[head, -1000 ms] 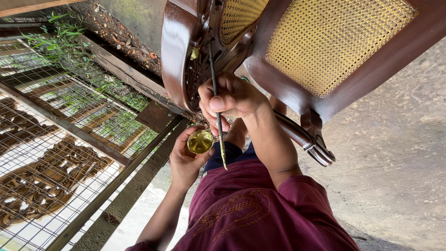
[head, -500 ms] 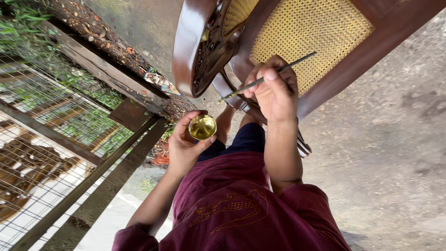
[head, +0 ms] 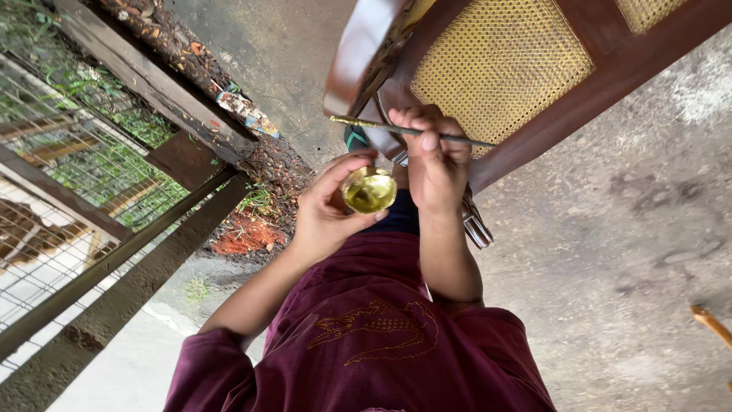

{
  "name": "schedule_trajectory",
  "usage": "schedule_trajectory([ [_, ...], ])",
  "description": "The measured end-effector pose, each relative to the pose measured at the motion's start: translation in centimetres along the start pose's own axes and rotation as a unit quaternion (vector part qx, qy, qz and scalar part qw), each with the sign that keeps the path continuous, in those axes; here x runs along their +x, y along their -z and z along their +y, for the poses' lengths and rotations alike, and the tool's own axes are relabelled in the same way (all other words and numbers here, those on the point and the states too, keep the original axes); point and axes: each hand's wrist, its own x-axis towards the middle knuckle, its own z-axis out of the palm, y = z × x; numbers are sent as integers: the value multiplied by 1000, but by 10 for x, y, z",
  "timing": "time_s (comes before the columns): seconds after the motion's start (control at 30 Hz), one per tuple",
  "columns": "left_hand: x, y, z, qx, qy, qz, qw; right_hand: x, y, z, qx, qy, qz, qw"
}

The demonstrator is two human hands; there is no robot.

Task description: The person uses a small brush to apply a yellowish liquid finish to the carved wooden frame of a chair. They repeatedly dip the brush into a small metal container and carefully coat the curved and detailed surfaces of the chair's armrest and side frame.

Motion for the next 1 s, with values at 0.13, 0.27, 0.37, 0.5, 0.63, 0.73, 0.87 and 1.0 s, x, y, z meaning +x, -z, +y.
schedule_trajectory([
  [0.13,-1,-3,7,-67,1,-31,997,-14,-12,4,-68,9,-19,997],
  [0.27,-8,-2,6,-109,23,-35,993,-23,-16,6,-71,-18,-23,997],
  [0.37,-12,0,4,-81,12,-14,997,-26,-14,6,-78,-40,-27,996],
  [0.5,-14,3,5,-51,-23,1,998,-29,-15,7,-68,-73,-48,994],
  [0.63,-15,5,7,-17,-24,5,1000,-26,-16,7,-68,-78,-54,993],
  [0.73,-16,5,7,-1,-23,13,1000,-26,-18,10,-50,-87,-53,994],
  [0.87,-17,6,6,3,-33,28,999,-32,-6,12,-58,-90,-64,992],
  [1.0,-20,15,8,-11,-25,52,998,-35,34,10,18,-78,-151,985],
])
